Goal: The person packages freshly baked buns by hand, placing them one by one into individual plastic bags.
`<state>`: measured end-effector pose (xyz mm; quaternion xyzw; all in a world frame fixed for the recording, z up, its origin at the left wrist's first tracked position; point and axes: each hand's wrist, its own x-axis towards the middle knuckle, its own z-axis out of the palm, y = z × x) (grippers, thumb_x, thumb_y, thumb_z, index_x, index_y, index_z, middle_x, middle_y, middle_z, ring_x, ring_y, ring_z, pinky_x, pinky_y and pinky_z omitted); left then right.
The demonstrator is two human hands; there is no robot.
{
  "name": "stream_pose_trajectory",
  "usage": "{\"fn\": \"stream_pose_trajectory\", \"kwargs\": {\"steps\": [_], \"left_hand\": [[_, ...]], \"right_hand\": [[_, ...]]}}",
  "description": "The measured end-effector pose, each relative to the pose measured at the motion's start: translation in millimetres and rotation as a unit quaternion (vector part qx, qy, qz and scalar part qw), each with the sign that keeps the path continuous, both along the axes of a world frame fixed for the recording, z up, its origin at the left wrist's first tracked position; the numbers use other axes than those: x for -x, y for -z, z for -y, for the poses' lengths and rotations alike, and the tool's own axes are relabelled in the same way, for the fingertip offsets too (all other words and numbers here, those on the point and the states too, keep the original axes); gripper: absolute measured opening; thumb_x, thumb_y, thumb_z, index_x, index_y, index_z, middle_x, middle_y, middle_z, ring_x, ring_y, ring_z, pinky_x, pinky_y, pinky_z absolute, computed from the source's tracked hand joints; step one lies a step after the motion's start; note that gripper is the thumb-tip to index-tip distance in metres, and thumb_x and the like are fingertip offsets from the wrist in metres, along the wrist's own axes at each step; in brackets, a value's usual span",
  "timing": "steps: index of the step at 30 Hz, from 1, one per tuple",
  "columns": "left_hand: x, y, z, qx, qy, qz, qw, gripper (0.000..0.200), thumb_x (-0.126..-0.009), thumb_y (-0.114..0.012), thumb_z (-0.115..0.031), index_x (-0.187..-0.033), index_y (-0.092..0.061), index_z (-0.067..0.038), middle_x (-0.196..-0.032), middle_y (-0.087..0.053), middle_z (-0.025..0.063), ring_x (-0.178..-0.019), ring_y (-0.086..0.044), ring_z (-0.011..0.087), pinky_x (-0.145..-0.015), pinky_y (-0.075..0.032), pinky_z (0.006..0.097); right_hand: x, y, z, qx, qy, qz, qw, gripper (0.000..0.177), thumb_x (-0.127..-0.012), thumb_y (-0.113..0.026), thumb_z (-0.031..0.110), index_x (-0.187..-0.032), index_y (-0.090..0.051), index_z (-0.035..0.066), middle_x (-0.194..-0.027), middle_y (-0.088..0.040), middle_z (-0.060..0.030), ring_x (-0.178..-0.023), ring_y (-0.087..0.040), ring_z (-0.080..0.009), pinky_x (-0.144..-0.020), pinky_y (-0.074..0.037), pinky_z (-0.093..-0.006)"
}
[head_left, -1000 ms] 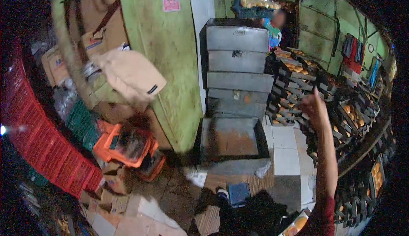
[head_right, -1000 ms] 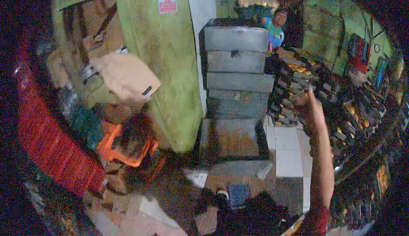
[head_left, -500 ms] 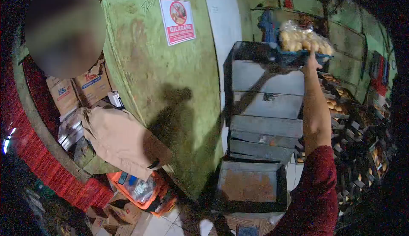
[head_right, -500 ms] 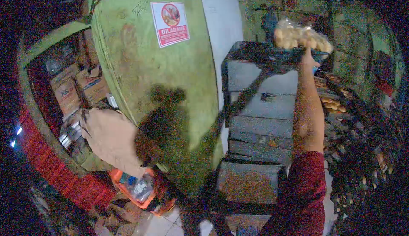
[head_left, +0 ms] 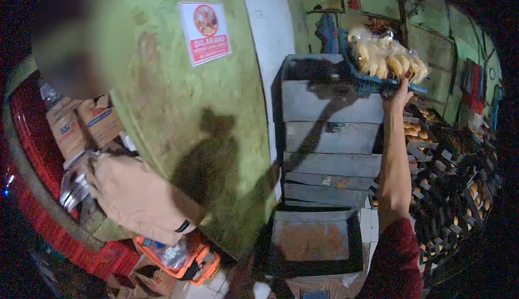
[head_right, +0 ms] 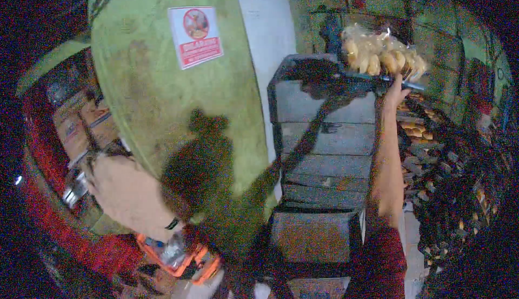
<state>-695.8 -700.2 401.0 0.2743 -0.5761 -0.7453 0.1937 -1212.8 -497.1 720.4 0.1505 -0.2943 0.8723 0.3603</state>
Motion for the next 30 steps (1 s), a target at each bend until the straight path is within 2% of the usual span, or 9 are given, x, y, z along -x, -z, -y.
{"fn": "stream_pose_trajectory", "kwargs": {"steps": [3, 6, 10, 13, 15, 16, 22, 26, 30], "left_hand": [[210.2, -115.3, 24.6, -0.016, 0.178, -0.164, 0.97, 0.066, -0.087, -0.03, -0.057, -0.139, -0.016, -0.018, -0.141, -0.026, 0.0101, -0.128, -0.025, 0.0295, -0.102, -0.022, 0.0485], [380.7, -179.6, -5.4, -0.295, 0.296, -0.266, 0.869, 0.092, -0.074, -0.029, -0.075, -0.14, -0.001, -0.018, -0.143, -0.018, 0.012, -0.128, -0.017, 0.0421, -0.096, -0.014, 0.0654], [433.3, -173.4, -73.3, -0.412, 0.297, -0.252, 0.824, 0.085, -0.078, -0.033, -0.068, -0.138, -0.013, -0.012, -0.141, -0.021, 0.0099, -0.127, -0.023, 0.0371, -0.099, -0.018, 0.059], [433.3, -176.0, -93.5, -0.417, 0.309, -0.272, 0.81, 0.082, -0.078, -0.034, -0.067, -0.136, -0.015, -0.012, -0.14, -0.023, 0.0096, -0.126, -0.024, 0.0362, -0.099, -0.019, 0.0575], [399.8, -164.3, -105.5, -0.402, 0.311, -0.281, 0.814, 0.081, -0.078, -0.035, -0.066, -0.136, -0.016, -0.012, -0.139, -0.024, 0.0094, -0.125, -0.025, 0.0355, -0.099, -0.02, 0.0566], [380.9, -154.2, -99.8, -0.399, 0.309, -0.281, 0.816, 0.08, -0.078, -0.035, -0.065, -0.135, -0.017, -0.012, -0.138, -0.025, 0.0093, -0.124, -0.026, 0.0352, -0.098, -0.02, 0.0561], [145.8, -58.2, -86.2, -0.361, 0.172, -0.214, 0.891, 0.076, -0.079, -0.036, -0.062, -0.133, -0.02, -0.011, -0.135, -0.028, 0.0088, -0.122, -0.028, 0.0333, -0.097, -0.022, 0.0532], [-67.7, -0.1, -88.2, -0.352, -0.028, -0.148, 0.924, 0.073, -0.08, -0.037, -0.06, -0.131, -0.023, -0.011, -0.133, -0.03, 0.0084, -0.12, -0.03, 0.032, -0.097, -0.024, 0.0513], [-249.8, 36.3, -133.6, -0.367, -0.267, -0.124, 0.883, 0.07, -0.08, -0.038, -0.058, -0.13, -0.025, -0.011, -0.131, -0.032, 0.0081, -0.118, -0.032, 0.0307, -0.096, -0.025, 0.0494]], "right_hand": [[-23.9, 25.5, -27.4, -0.053, -0.134, 0.041, 0.989, 0.044, -0.078, -0.059, 0.036, -0.105, -0.044, 0.005, -0.09, -0.051, -0.0062, -0.072, -0.054, -0.0195, -0.057, -0.048, -0.0344], [-76.8, 58.6, -49.8, -0.011, -0.227, 0.04, 0.973, 0.039, -0.079, -0.053, 0.037, -0.099, -0.052, 0.004, -0.077, -0.055, -0.0059, -0.071, -0.053, -0.0169, -0.06, -0.044, -0.0307], [-162.8, 113.7, -98.2, -0.019, -0.287, 0.097, 0.953, 0.043, -0.076, -0.056, 0.037, -0.107, -0.053, 0.007, -0.099, -0.058, -0.0059, -0.089, -0.055, -0.0205, -0.075, -0.045, -0.0318], [-221.9, 185.5, -140.0, -0.074, -0.172, 0.252, 0.95, 0.051, -0.079, -0.049, 0.051, -0.108, -0.054, 0.01, -0.099, -0.059, -0.0052, -0.088, -0.055, -0.0191, -0.075, -0.045, -0.0323], [-278.5, 239.1, -183.6, -0.201, -0.204, 0.318, 0.904, 0.066, -0.077, -0.04, 0.065, -0.111, -0.053, 0.01, -0.101, -0.058, -0.0064, -0.084, -0.056, -0.0204, -0.072, -0.047, -0.0351], [-294.2, 264.6, -197.2, -0.286, -0.188, 0.279, 0.897, 0.06, -0.082, -0.04, 0.054, -0.112, -0.051, 0.003, -0.101, -0.058, -0.0084, -0.084, -0.058, -0.0202, -0.069, -0.049, -0.0349], [-374.8, 338.8, -208.1, -0.3, -0.425, 0.36, 0.774, 0.078, -0.077, -0.039, 0.067, -0.126, -0.04, 0.008, -0.111, -0.053, -0.0074, -0.094, -0.054, -0.024, -0.081, -0.047, -0.0386], [-406.0, 358.7, -151.4, -0.4, -0.541, 0.375, 0.638, 0.074, -0.078, -0.038, 0.065, -0.126, -0.04, 0.008, -0.11, -0.053, -0.0072, -0.093, -0.054, -0.0234, -0.08, -0.047, -0.038], [-455.5, 370.2, -75.8, -0.482, -0.636, 0.32, 0.511, 0.071, -0.079, -0.038, 0.063, -0.125, -0.041, 0.008, -0.109, -0.054, -0.0069, -0.092, -0.054, -0.0228, -0.08, -0.047, -0.0375]]}}
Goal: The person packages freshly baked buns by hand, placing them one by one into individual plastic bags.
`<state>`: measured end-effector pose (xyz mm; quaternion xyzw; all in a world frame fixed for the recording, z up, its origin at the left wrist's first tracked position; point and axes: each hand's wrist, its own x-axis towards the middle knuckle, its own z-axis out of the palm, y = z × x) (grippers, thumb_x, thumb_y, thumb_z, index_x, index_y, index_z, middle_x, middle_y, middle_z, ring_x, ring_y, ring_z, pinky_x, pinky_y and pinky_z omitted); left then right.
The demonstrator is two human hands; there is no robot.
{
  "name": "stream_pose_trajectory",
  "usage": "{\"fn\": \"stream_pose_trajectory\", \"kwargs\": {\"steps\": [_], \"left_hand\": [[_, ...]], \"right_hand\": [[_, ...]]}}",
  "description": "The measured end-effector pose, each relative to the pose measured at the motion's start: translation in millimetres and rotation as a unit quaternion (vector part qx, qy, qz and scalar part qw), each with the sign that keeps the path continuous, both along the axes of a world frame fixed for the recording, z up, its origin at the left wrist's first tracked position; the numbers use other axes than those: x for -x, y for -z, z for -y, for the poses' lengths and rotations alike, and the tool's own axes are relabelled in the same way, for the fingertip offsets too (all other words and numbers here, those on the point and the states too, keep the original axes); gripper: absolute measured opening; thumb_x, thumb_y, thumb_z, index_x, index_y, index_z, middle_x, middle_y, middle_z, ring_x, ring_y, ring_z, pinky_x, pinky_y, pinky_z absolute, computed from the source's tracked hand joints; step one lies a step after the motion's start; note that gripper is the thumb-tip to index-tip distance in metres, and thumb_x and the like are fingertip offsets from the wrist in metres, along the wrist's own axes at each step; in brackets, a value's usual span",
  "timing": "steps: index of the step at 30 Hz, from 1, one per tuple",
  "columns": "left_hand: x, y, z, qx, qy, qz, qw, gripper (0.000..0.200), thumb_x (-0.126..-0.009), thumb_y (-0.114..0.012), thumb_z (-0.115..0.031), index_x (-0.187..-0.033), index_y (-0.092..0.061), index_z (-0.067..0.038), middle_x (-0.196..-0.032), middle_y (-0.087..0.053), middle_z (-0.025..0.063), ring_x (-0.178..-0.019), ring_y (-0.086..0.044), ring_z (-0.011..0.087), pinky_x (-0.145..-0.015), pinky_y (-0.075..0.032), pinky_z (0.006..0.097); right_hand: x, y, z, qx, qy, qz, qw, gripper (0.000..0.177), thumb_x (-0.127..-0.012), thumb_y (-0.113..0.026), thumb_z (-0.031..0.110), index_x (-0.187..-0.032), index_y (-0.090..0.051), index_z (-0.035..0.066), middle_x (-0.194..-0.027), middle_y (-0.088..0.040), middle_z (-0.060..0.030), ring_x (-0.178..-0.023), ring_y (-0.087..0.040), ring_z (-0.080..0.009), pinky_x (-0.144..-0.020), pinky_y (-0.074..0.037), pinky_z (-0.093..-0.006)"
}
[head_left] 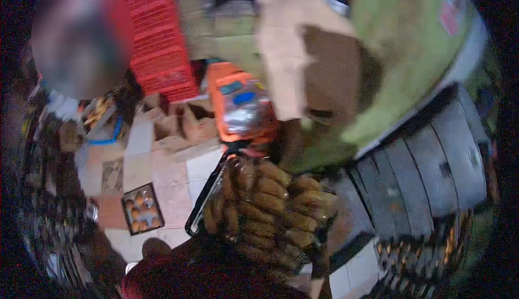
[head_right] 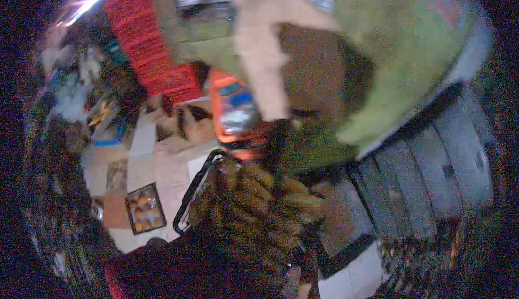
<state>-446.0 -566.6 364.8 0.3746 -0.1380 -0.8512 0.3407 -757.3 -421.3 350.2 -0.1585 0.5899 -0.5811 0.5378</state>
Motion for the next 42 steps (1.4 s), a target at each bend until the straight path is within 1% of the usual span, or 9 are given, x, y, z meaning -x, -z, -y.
{"fn": "stream_pose_trajectory", "kwargs": {"steps": [4, 11, 17, 24, 31, 38, 39, 40, 42], "left_hand": [[-133.4, 17.9, -42.7, -0.041, -0.18, 0.043, 0.982, 0.067, -0.081, -0.039, -0.056, -0.128, -0.028, -0.011, -0.129, -0.034, 0.0077, -0.117, -0.034, 0.0294, -0.096, -0.026, 0.0475], [-365.4, 33.0, -77.9, -0.055, -0.37, 0.098, 0.922, 0.061, -0.082, -0.041, -0.053, -0.125, -0.032, -0.01, -0.125, -0.038, 0.0071, -0.114, -0.037, 0.0272, -0.094, -0.029, 0.0441], [-449.4, 29.7, -45.7, -0.041, -0.437, 0.116, 0.891, 0.057, -0.083, -0.042, -0.05, -0.123, -0.035, -0.01, -0.122, -0.041, 0.0065, -0.111, -0.04, 0.0252, -0.093, -0.031, 0.0413], [-437.0, 34.5, 75.2, -0.033, -0.42, 0.071, 0.904, 0.052, -0.084, -0.044, -0.047, -0.12, -0.039, -0.01, -0.118, -0.045, 0.0059, -0.108, -0.043, 0.023, -0.092, -0.033, 0.0379], [-504.6, -55.4, 200.3, 0.109, -0.468, 0.068, 0.874, 0.047, -0.085, -0.045, -0.043, -0.117, -0.044, -0.009, -0.114, -0.048, 0.0053, -0.105, -0.046, 0.0207, -0.091, -0.035, 0.0346], [-568.9, -230.6, 371.8, 0.361, -0.44, 0.002, 0.822, 0.042, -0.086, -0.047, -0.04, -0.114, -0.048, -0.009, -0.111, -0.052, 0.0046, -0.102, -0.05, 0.0185, -0.09, -0.038, 0.0312], [-563.2, -258.7, 392.8, 0.382, -0.409, 0.018, 0.828, 0.04, -0.083, -0.051, -0.039, -0.109, -0.051, -0.009, -0.107, -0.053, 0.0041, -0.098, -0.05, 0.0183, -0.087, -0.039, 0.0306], [-567.0, -267.2, 415.0, 0.441, -0.441, 0.147, 0.768, 0.04, -0.08, -0.053, -0.039, -0.107, -0.051, -0.009, -0.105, -0.055, 0.0045, -0.094, -0.051, 0.0182, -0.084, -0.039, 0.0303], [-569.0, -268.3, 459.0, 0.439, -0.464, 0.135, 0.757, 0.039, -0.08, -0.052, -0.038, -0.105, -0.052, -0.009, -0.104, -0.054, 0.0049, -0.094, -0.051, 0.0183, -0.083, -0.039, 0.0306]], "right_hand": [[-77.6, -1.6, 55.4, -0.005, -0.118, -0.013, 0.993, 0.068, -0.08, -0.038, 0.061, -0.124, -0.041, 0.009, -0.108, -0.054, -0.0066, -0.092, -0.054, -0.0222, -0.08, -0.047, -0.037], [-280.6, -3.5, 146.2, 0.023, -0.237, -0.014, 0.971, 0.063, -0.083, -0.038, 0.057, -0.123, -0.042, 0.009, -0.107, -0.054, -0.0061, -0.091, -0.054, -0.0211, -0.079, -0.046, -0.036], [-378.7, -20.7, 235.9, 0.074, -0.286, 0.007, 0.955, 0.058, -0.084, -0.038, 0.054, -0.121, -0.043, 0.01, -0.106, -0.055, -0.0057, -0.09, -0.054, -0.0201, -0.079, -0.046, -0.0352], [-424.3, -63.2, 370.7, 0.168, -0.283, 0.013, 0.944, 0.053, -0.087, -0.038, 0.051, -0.12, -0.044, 0.01, -0.104, -0.055, -0.0052, -0.088, -0.055, -0.0191, -0.078, -0.046, -0.0343], [-473.0, -153.7, 500.6, 0.304, -0.232, 0.026, 0.924, 0.048, -0.089, -0.037, 0.047, -0.119, -0.045, 0.01, -0.102, -0.056, -0.0047, -0.087, -0.055, -0.018, -0.078, -0.046, -0.0334], [-522.4, -302.9, 567.4, 0.499, -0.053, 0.08, 0.862, 0.04, -0.091, -0.037, 0.042, -0.114, -0.048, 0.011, -0.1, -0.057, -0.0041, -0.085, -0.055, -0.016, -0.075, -0.045, -0.0317], [-524.1, -308.1, 576.9, 0.511, -0.024, 0.068, 0.857, 0.04, -0.091, -0.038, 0.043, -0.112, -0.049, 0.011, -0.097, -0.056, -0.0039, -0.083, -0.055, -0.0159, -0.073, -0.045, -0.031], [-527.7, -316.6, 584.1, 0.521, 0.006, 0.055, 0.852, 0.04, -0.091, -0.038, 0.044, -0.11, -0.05, 0.011, -0.094, -0.056, -0.0038, -0.08, -0.055, -0.0158, -0.072, -0.045, -0.0303], [-539.7, -320.3, 588.2, 0.484, 0.012, 0.09, 0.87, 0.04, -0.09, -0.039, 0.044, -0.109, -0.05, 0.01, -0.092, -0.057, -0.0036, -0.08, -0.055, -0.016, -0.07, -0.046, -0.0309]]}}
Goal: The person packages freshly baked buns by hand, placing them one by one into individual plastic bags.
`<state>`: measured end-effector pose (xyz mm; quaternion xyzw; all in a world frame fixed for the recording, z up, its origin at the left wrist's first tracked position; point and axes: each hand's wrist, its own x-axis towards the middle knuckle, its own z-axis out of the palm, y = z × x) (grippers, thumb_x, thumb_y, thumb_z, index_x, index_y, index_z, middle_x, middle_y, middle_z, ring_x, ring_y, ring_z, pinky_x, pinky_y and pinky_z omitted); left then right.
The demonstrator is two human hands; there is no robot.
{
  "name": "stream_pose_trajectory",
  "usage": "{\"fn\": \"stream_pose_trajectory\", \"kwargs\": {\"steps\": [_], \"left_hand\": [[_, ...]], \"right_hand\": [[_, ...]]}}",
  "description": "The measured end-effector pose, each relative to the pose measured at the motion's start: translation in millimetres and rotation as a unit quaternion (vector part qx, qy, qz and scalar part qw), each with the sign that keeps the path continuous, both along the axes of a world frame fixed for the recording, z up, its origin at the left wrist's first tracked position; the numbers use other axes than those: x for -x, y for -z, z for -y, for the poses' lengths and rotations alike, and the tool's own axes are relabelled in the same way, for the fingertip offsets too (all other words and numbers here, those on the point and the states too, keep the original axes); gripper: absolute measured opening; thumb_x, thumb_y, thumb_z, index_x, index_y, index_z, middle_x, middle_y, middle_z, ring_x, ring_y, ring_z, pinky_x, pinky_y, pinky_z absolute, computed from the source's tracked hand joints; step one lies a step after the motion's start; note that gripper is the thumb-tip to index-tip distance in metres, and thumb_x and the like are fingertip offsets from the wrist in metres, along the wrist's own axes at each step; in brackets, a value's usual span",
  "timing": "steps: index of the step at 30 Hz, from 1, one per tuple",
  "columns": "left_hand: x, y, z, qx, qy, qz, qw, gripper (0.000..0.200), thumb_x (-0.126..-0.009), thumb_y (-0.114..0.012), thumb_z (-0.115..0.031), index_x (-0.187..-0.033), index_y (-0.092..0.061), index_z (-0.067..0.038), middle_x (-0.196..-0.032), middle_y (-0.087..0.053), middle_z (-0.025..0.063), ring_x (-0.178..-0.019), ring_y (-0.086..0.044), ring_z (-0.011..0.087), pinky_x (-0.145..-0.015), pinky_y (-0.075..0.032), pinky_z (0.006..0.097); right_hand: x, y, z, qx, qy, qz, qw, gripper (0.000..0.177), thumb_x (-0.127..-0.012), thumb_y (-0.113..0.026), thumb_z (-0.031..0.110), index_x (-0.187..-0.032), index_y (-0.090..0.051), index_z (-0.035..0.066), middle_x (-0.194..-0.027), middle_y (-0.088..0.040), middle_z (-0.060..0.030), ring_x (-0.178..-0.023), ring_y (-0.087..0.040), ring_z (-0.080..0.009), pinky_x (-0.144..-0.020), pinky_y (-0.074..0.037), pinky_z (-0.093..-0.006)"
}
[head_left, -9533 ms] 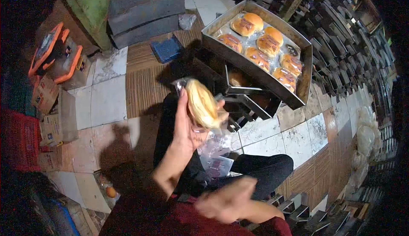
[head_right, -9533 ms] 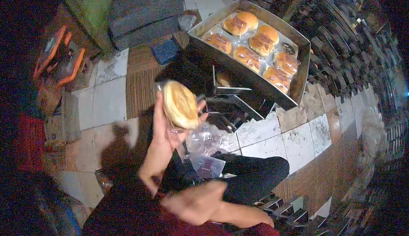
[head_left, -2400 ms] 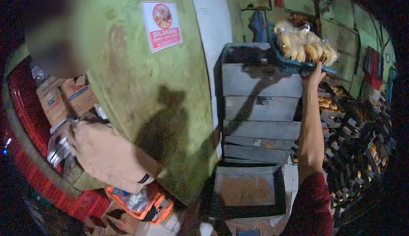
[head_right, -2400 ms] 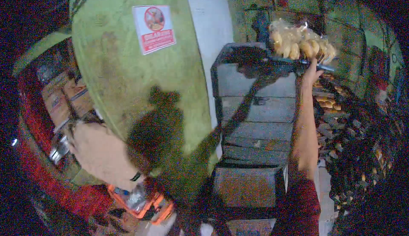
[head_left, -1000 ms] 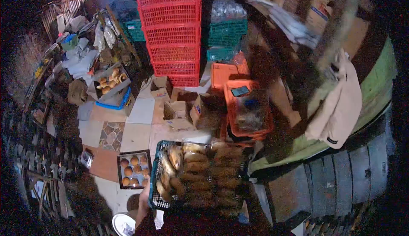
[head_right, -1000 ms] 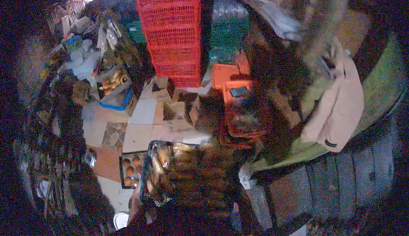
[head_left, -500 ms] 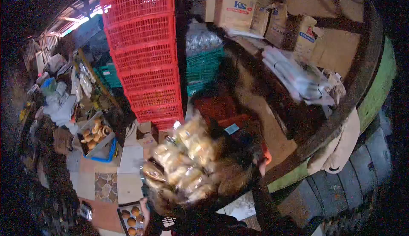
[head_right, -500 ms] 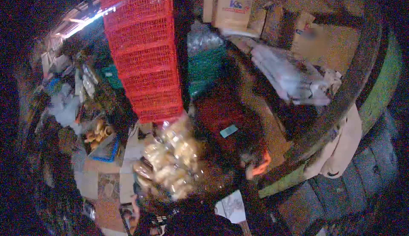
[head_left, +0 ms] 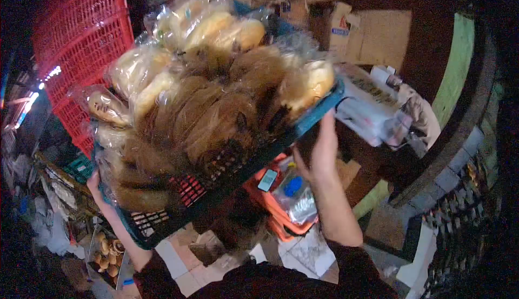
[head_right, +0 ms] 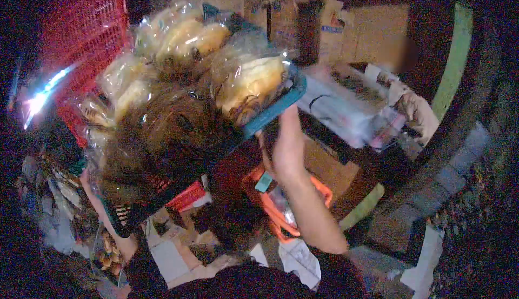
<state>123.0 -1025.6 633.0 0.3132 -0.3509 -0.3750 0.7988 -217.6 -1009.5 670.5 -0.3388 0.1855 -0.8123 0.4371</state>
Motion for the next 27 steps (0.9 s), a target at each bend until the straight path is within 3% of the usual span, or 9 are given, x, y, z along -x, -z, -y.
{"fn": "stream_pose_trajectory", "kwargs": {"steps": [1, 2, 5, 7, 9, 10, 12, 14, 27], "left_hand": [[-0.4, 3.7, 11.8, 0.001, -0.009, -0.006, 1.0, 0.038, -0.08, -0.052, -0.038, -0.105, -0.052, -0.009, -0.104, -0.054, 0.005, -0.094, -0.051, 0.0183, -0.083, -0.039, 0.0307], [-6.5, 16.9, 19.0, -0.024, -0.002, -0.016, 1.0, 0.037, -0.081, -0.052, -0.037, -0.105, -0.052, -0.008, -0.103, -0.054, 0.005, -0.094, -0.051, 0.0188, -0.083, -0.039, 0.0315], [-29.4, 73.9, 33.5, -0.103, 0.013, -0.044, 0.994, 0.036, -0.082, -0.05, -0.035, -0.105, -0.051, -0.007, -0.103, -0.055, 0.0053, -0.095, -0.051, 0.02, -0.084, -0.04, 0.0333], [-37.2, 122.7, 31.9, -0.169, 0.029, -0.062, 0.983, 0.037, -0.081, -0.05, -0.035, -0.106, -0.051, -0.007, -0.103, -0.054, 0.0055, -0.095, -0.051, 0.0204, -0.084, -0.04, 0.0337], [-42.1, 172.2, 18.7, -0.247, 0.058, -0.074, 0.964, 0.038, -0.081, -0.05, -0.036, -0.107, -0.05, -0.007, -0.104, -0.054, 0.0057, -0.095, -0.051, 0.0207, -0.084, -0.04, 0.034], [-44.3, 196.8, 10.5, -0.287, 0.075, -0.084, 0.951, 0.039, -0.081, -0.05, -0.036, -0.107, -0.049, -0.007, -0.104, -0.054, 0.0058, -0.095, -0.051, 0.0209, -0.084, -0.04, 0.0342], [-52.5, 238.9, -9.2, -0.368, 0.116, -0.099, 0.917, 0.04, -0.08, -0.051, -0.037, -0.108, -0.048, -0.007, -0.105, -0.053, 0.0061, -0.095, -0.051, 0.0212, -0.084, -0.04, 0.0345], [-56.3, 275.1, -27.6, -0.44, 0.154, -0.114, 0.878, 0.041, -0.08, -0.051, -0.037, -0.109, -0.048, -0.007, -0.105, -0.053, 0.0063, -0.096, -0.05, 0.0215, -0.084, -0.04, 0.0349], [-6.4, 424.1, -15.5, -0.624, 0.133, -0.162, 0.753, 0.049, -0.078, -0.053, -0.041, -0.113, -0.042, -0.008, -0.108, -0.051, 0.0077, -0.097, -0.05, 0.0237, -0.083, -0.04, 0.0371]], "right_hand": [[24.5, 25.7, 9.5, 0.111, -0.134, -0.015, 0.985, 0.043, -0.089, -0.04, 0.045, -0.113, -0.049, 0.01, -0.101, -0.057, -0.0049, -0.089, -0.055, -0.0181, -0.078, -0.045, -0.0346], [11.7, 22.1, -1.8, -0.017, -0.035, -0.004, 0.999, 0.044, -0.089, -0.039, 0.048, -0.112, -0.049, 0.011, -0.097, -0.057, -0.0024, -0.085, -0.056, -0.0148, -0.07, -0.046, -0.0282], [-4.5, 52.5, -13.1, -0.092, -0.064, 0.039, 0.993, 0.067, -0.084, -0.032, 0.062, -0.125, -0.041, 0.011, -0.122, -0.048, -0.0073, -0.113, -0.045, -0.023, -0.096, -0.035, -0.0409], [-10.3, 111.8, -16.6, -0.212, -0.017, -0.002, 0.977, 0.077, -0.078, -0.036, 0.069, -0.127, -0.036, 0.01, -0.125, -0.045, -0.0108, -0.112, -0.046, -0.028, -0.095, -0.036, -0.0455], [-0.2, 218.9, -19.1, -0.317, -0.023, -0.096, 0.943, 0.066, -0.085, -0.035, 0.059, -0.126, -0.037, 0.007, -0.123, -0.046, -0.0118, -0.111, -0.047, -0.0264, -0.093, -0.038, -0.0419], [-12.4, 257.7, -18.6, -0.32, -0.076, -0.001, 0.944, 0.061, -0.087, -0.037, 0.053, -0.126, -0.037, 0.006, -0.12, -0.048, -0.0116, -0.109, -0.047, -0.025, -0.091, -0.04, -0.0403], [-31.6, 304.4, -34.2, -0.379, -0.001, -0.294, 0.878, 0.05, -0.086, -0.04, 0.031, -0.127, -0.036, 0.002, -0.122, -0.047, -0.0151, -0.113, -0.044, -0.0259, -0.094, -0.036, -0.0373], [-52.5, 326.6, -54.9, -0.325, 0.116, -0.598, 0.724, 0.045, -0.085, -0.043, 0.009, -0.128, -0.034, -0.002, -0.123, -0.045, -0.0186, -0.117, -0.041, -0.0268, -0.096, -0.032, -0.0342], [-0.7, 490.5, 109.8, -0.408, -0.104, -0.658, 0.624, 0.026, -0.084, -0.047, 0.014, -0.104, -0.053, -0.002, -0.09, -0.056, -0.0208, -0.083, -0.054, -0.0262, -0.079, -0.044, -0.0331]]}}
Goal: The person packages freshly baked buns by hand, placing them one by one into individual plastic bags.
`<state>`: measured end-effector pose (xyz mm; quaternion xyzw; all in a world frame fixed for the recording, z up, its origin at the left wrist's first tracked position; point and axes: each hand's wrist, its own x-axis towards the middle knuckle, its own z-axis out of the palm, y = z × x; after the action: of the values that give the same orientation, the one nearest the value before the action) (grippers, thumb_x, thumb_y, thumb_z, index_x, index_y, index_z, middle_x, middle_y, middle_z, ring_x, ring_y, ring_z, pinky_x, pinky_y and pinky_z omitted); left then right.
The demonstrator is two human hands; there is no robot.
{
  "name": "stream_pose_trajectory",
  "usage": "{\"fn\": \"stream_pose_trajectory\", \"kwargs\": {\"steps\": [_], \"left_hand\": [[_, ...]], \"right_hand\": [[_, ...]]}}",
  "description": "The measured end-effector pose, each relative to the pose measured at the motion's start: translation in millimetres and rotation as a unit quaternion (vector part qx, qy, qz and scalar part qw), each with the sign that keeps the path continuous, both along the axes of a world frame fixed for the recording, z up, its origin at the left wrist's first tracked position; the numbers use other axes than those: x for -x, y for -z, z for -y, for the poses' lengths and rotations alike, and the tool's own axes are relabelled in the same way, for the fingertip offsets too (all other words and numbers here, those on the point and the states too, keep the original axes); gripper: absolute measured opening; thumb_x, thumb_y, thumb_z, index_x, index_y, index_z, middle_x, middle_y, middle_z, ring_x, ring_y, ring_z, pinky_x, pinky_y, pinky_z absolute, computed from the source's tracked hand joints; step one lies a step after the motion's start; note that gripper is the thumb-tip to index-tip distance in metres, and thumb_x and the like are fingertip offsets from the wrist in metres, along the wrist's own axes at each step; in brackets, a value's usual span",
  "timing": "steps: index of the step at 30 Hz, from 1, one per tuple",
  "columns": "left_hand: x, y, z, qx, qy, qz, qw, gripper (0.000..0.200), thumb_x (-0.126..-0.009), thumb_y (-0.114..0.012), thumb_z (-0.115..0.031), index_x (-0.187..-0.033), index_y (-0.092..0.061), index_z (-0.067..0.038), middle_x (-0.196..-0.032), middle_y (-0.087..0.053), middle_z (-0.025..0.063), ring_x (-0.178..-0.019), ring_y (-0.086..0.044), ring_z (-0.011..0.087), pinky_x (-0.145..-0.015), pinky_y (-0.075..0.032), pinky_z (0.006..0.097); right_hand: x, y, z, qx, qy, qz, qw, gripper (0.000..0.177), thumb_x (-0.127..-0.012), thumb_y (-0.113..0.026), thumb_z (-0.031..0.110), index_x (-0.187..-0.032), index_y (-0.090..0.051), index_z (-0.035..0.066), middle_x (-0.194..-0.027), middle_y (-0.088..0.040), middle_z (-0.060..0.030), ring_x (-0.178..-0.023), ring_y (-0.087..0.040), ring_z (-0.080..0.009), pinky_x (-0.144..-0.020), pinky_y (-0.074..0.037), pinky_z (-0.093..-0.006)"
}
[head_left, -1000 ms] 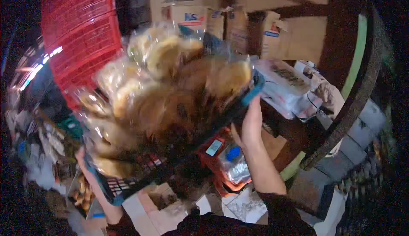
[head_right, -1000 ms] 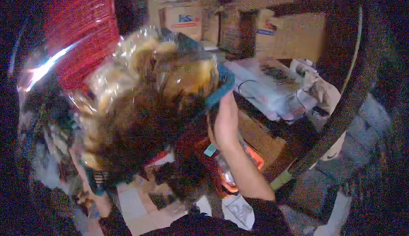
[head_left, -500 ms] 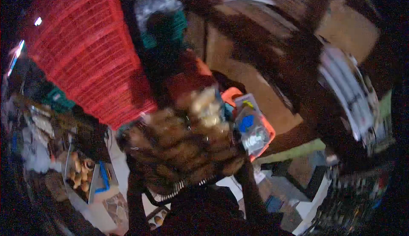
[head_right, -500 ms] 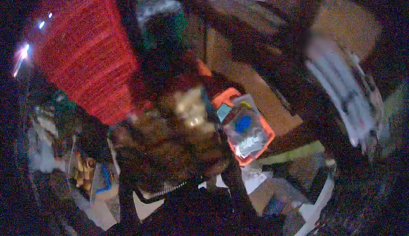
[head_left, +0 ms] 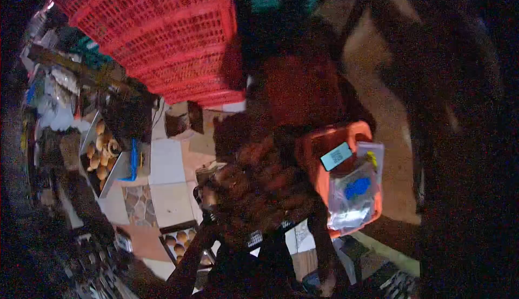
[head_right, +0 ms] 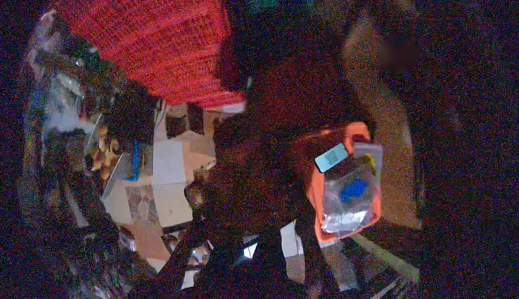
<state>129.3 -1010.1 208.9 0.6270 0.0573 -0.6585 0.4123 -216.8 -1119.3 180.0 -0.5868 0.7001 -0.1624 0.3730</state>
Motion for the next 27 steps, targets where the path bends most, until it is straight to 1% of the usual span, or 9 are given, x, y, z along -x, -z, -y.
{"fn": "stream_pose_trajectory", "kwargs": {"steps": [4, 7, 12, 14, 16, 18, 22, 24, 27], "left_hand": [[19.4, 33.3, 43.4, -0.005, -0.005, 0.015, 1.0, 0.052, -0.077, -0.053, -0.042, -0.114, -0.04, -0.008, -0.109, -0.05, 0.0082, -0.098, -0.05, 0.0244, -0.083, -0.04, 0.0378], [20.5, 50.3, 98.6, 0.02, 0.007, 0.047, 0.999, 0.054, -0.077, -0.054, -0.043, -0.115, -0.039, -0.008, -0.109, -0.05, 0.0085, -0.098, -0.05, 0.0249, -0.083, -0.04, 0.0383], [-0.9, 77.4, 258.7, 0.089, 0.072, 0.138, 0.984, 0.057, -0.076, -0.054, -0.044, -0.117, -0.037, -0.008, -0.111, -0.049, 0.0091, -0.099, -0.049, 0.0257, -0.083, -0.041, 0.0392], [-1.8, 87.2, 320.4, 0.111, 0.092, 0.17, 0.975, 0.058, -0.076, -0.054, -0.045, -0.118, -0.036, -0.009, -0.111, -0.048, 0.0093, -0.099, -0.049, 0.0261, -0.083, -0.041, 0.0395], [4.9, 100.2, 370.3, 0.121, 0.112, 0.192, 0.968, 0.06, -0.075, -0.055, -0.045, -0.118, -0.035, -0.009, -0.111, -0.048, 0.0095, -0.099, -0.049, 0.0264, -0.082, -0.041, 0.0399], [17.2, 120.0, 410.2, 0.119, 0.132, 0.205, 0.962, 0.061, -0.075, -0.055, -0.046, -0.119, -0.034, -0.009, -0.112, -0.048, 0.0098, -0.1, -0.049, 0.0268, -0.082, -0.041, 0.0402], [34.5, 161.9, 450.7, 0.095, 0.173, 0.22, 0.955, 0.064, -0.074, -0.055, -0.047, -0.12, -0.033, -0.009, -0.113, -0.047, 0.0102, -0.1, -0.049, 0.0274, -0.082, -0.041, 0.0409], [45.1, 190.9, 452.8, 0.077, 0.197, 0.232, 0.949, 0.065, -0.074, -0.056, -0.048, -0.121, -0.032, -0.009, -0.113, -0.047, 0.0104, -0.1, -0.049, 0.0278, -0.082, -0.041, 0.0413], [63.2, 234.2, 453.7, 0.07, 0.229, 0.259, 0.936, 0.068, -0.073, -0.056, -0.048, -0.122, -0.03, -0.009, -0.114, -0.046, 0.0108, -0.101, -0.049, 0.0283, -0.082, -0.041, 0.0418]], "right_hand": [[8.3, 25.6, 90.8, -0.007, -0.041, 0.004, 0.999, 0.024, -0.084, -0.048, 0.015, -0.098, -0.057, -0.002, -0.083, -0.059, -0.0213, -0.075, -0.057, -0.026, -0.075, -0.047, -0.0328], [11.9, 32.3, 161.7, 0.068, -0.04, 0.006, 0.997, 0.026, -0.083, -0.048, 0.017, -0.1, -0.056, -0.002, -0.085, -0.058, -0.0216, -0.076, -0.057, -0.0265, -0.075, -0.047, -0.0334], [16.3, 3.1, 306.3, 0.225, 0.011, 0.037, 0.974, 0.03, -0.083, -0.049, 0.02, -0.103, -0.053, -0.001, -0.088, -0.057, -0.0222, -0.078, -0.056, -0.0274, -0.076, -0.046, -0.0342], [18.0, -12.0, 328.4, 0.273, 0.031, 0.066, 0.959, 0.031, -0.082, -0.049, 0.021, -0.104, -0.052, -0.001, -0.089, -0.056, -0.0224, -0.079, -0.056, -0.0278, -0.077, -0.046, -0.0345], [22.1, -19.0, 304.1, 0.295, 0.045, 0.076, 0.951, 0.033, -0.082, -0.049, 0.022, -0.105, -0.051, -0.001, -0.09, -0.056, -0.0226, -0.08, -0.056, -0.0281, -0.077, -0.046, -0.0349], [26.6, -7.7, 244.2, 0.279, 0.064, 0.064, 0.956, 0.034, -0.082, -0.05, 0.023, -0.106, -0.05, -0.001, -0.091, -0.055, -0.0229, -0.081, -0.056, -0.0284, -0.077, -0.046, -0.0352], [15.5, 41.6, 90.7, 0.052, 0.1, 0.023, 0.993, 0.038, -0.081, -0.05, 0.026, -0.108, -0.048, 0.0, -0.094, -0.054, -0.0233, -0.083, -0.055, -0.0291, -0.078, -0.045, -0.0359], [2.4, 71.3, 27.1, -0.079, 0.117, 0.012, 0.99, 0.039, -0.081, -0.05, 0.027, -0.109, -0.047, 0.0, -0.095, -0.053, -0.0236, -0.084, -0.055, -0.0295, -0.079, -0.045, -0.0362], [-16.8, 113.2, -44.4, -0.209, 0.132, 0.001, 0.969, 0.042, -0.08, -0.051, 0.029, -0.111, -0.045, 0.0, -0.097, -0.053, -0.0239, -0.085, -0.055, -0.03, -0.079, -0.045, -0.0367]]}}
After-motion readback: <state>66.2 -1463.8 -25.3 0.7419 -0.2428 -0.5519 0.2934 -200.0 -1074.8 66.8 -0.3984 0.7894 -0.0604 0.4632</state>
